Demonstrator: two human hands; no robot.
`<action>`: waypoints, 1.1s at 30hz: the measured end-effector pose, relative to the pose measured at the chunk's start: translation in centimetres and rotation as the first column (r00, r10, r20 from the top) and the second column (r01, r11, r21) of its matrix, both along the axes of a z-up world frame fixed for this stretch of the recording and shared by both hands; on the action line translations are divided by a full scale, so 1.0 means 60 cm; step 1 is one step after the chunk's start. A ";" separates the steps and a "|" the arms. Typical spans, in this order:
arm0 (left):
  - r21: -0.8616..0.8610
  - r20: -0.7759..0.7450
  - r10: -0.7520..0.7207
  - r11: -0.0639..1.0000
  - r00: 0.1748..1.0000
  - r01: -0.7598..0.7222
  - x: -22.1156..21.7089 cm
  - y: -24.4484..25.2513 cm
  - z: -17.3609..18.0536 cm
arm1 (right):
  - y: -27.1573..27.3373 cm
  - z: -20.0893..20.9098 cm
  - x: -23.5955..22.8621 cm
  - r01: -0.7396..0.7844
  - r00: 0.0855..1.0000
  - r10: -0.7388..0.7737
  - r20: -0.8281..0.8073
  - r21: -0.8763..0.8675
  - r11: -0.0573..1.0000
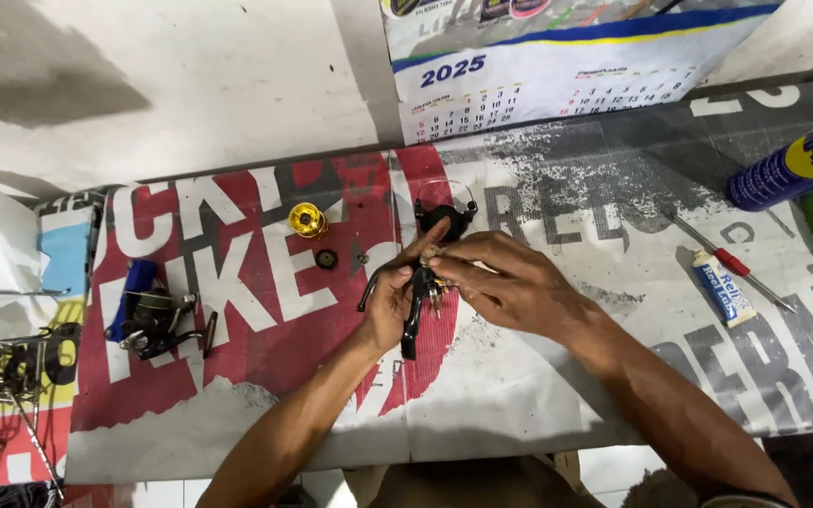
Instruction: The person disassembles a fishing reel, removes the spool, and cleans the internal components. They use a spray lubricant and a white cloth to wipe the parts, then reassemble the reel on the table.
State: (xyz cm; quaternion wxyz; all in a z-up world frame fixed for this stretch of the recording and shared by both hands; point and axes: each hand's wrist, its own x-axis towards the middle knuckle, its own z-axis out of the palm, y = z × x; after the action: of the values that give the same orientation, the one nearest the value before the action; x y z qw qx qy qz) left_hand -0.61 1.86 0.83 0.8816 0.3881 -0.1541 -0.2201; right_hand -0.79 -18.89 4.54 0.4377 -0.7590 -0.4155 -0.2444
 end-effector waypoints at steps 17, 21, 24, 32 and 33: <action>0.116 0.203 0.089 0.987 0.975 -0.114 0.015 0.015 -0.005 | -0.041 0.018 0.016 0.089 0.994 -0.080 0.080 -0.120 0.989; -0.147 0.100 0.018 0.989 0.995 -0.003 0.015 -0.003 -0.066 | 0.010 -0.051 -0.009 0.020 0.998 -0.028 -0.053 -0.151 0.988; -0.155 0.059 -0.042 0.987 0.997 0.051 -0.009 -0.010 -0.031 | 0.032 -0.092 -0.023 0.151 0.989 -0.150 0.018 -0.112 0.982; 0.318 0.281 0.173 0.911 0.944 -0.261 -0.019 -0.016 0.013 | 0.031 -0.059 -0.017 0.302 0.950 -0.310 -0.029 -0.151 0.941; 0.359 0.323 0.183 0.884 0.928 -0.299 -0.019 -0.016 0.005 | 0.028 -0.069 -0.018 0.282 0.954 -0.295 -0.060 -0.167 0.945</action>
State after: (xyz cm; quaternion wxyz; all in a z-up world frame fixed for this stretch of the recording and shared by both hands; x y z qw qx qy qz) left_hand -1.72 0.87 1.15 0.7725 0.6044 -0.1787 -0.0774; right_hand -1.89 -17.21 0.43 0.3533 -0.8533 -0.2990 -0.2402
